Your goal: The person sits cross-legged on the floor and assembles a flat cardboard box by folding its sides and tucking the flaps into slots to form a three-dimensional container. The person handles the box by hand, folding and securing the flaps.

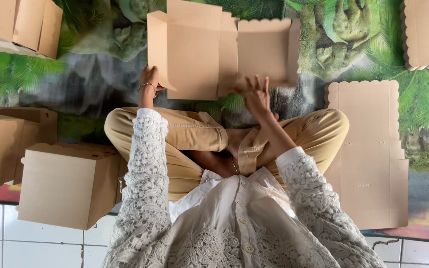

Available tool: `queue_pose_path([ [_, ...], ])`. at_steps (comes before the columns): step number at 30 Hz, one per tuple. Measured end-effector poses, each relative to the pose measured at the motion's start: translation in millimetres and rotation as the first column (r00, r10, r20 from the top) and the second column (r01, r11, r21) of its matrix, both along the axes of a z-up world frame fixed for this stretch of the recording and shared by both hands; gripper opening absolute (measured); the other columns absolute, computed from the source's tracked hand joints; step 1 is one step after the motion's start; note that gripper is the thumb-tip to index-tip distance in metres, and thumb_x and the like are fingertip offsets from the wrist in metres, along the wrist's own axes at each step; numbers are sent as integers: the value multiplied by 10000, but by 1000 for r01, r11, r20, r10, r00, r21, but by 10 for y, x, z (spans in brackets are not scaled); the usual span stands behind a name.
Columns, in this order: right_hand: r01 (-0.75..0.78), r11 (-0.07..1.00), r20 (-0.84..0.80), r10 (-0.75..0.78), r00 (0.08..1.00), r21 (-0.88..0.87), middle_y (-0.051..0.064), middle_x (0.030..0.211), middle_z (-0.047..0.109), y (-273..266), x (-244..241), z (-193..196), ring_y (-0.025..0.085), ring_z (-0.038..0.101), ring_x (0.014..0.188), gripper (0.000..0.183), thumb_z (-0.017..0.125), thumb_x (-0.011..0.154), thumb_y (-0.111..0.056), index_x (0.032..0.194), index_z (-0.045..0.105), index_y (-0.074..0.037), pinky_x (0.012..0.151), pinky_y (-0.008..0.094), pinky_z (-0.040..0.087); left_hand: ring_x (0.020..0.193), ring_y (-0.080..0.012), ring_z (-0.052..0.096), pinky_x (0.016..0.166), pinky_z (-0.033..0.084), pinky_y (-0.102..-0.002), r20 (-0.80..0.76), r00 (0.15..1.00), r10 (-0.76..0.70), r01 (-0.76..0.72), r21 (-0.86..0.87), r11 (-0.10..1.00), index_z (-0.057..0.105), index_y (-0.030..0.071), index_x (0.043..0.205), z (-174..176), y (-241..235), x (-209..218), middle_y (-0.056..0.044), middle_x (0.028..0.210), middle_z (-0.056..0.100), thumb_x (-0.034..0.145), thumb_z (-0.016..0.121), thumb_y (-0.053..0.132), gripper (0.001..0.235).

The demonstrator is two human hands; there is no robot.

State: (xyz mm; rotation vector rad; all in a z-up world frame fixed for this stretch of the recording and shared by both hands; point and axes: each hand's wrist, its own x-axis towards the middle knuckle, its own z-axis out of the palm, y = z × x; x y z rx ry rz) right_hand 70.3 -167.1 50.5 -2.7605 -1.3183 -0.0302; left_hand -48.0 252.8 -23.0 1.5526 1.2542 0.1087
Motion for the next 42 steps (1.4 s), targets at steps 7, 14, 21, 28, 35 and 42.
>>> queue_pose_path([
  [7, 127, 934, -183, -68, 981, 334, 78, 1504, 582, 122, 140, 435, 416, 449, 1432, 502, 616, 964, -85, 1318, 699, -432, 1144, 758, -35, 1321, -667, 423, 851, 546, -775, 288, 898, 334, -299, -160, 941, 450, 47, 1496, 65, -1043, -245, -303, 1552, 419, 1024, 559, 449, 630],
  [14, 673, 659, -903, 22, 428, 335, 233, 1494, 488, 1, -414, 791, 445, 435, 1406, 475, 514, 1101, -344, 1521, 419, -144, 1106, 671, 384, 1332, -337, 438, 1175, 357, -462, 513, 489, 706, -228, -706, 670, 331, 40, 1463, 53, -2949, -398, -203, 1462, 384, 1037, 543, 298, 541],
  [21, 728, 653, -952, -35, 304, 208, 267, 1229, 655, -809, -32, -569, 331, 746, 924, 653, 635, 1003, -84, 1571, 313, -105, 652, 403, 573, 1158, -345, 685, 976, 559, -507, 345, 680, -647, 718, -135, 683, 711, 111, 1297, 1292, -3612, -654, -160, 1161, 746, 1028, 553, 605, 584],
  [28, 711, 690, -852, -286, 438, 134, 127, 1110, 693, -699, 74, 314, 207, 709, 872, 351, 646, 1032, -187, 1378, 610, -141, 691, 336, 611, 917, -172, 723, 789, 574, -344, 407, 892, -196, 9, 418, 908, 667, 265, 1077, 1355, -2281, -642, 4, 905, 746, 973, 576, 293, 141],
  [35, 612, 784, -888, -348, 300, -100, 305, 1160, 667, -609, -85, 298, 342, 749, 806, 625, 753, 910, -442, 1335, 608, -6, 701, 426, 648, 1120, -363, 630, 949, 523, -504, -57, 998, 6, 34, 671, 741, 544, 188, 1284, -14, -850, -395, -134, 1138, 692, 868, 705, 312, 463],
  [42, 535, 844, -902, -266, 341, -46, 303, 1168, 660, -630, -48, 147, 208, 687, 546, 529, 757, 934, -323, 1259, 630, 74, 573, 368, 592, 1077, -415, 696, 971, 525, -539, -100, 949, -300, 314, 414, 855, 708, 106, 1156, 835, -1533, -412, -207, 1071, 753, 946, 564, 534, 498],
])
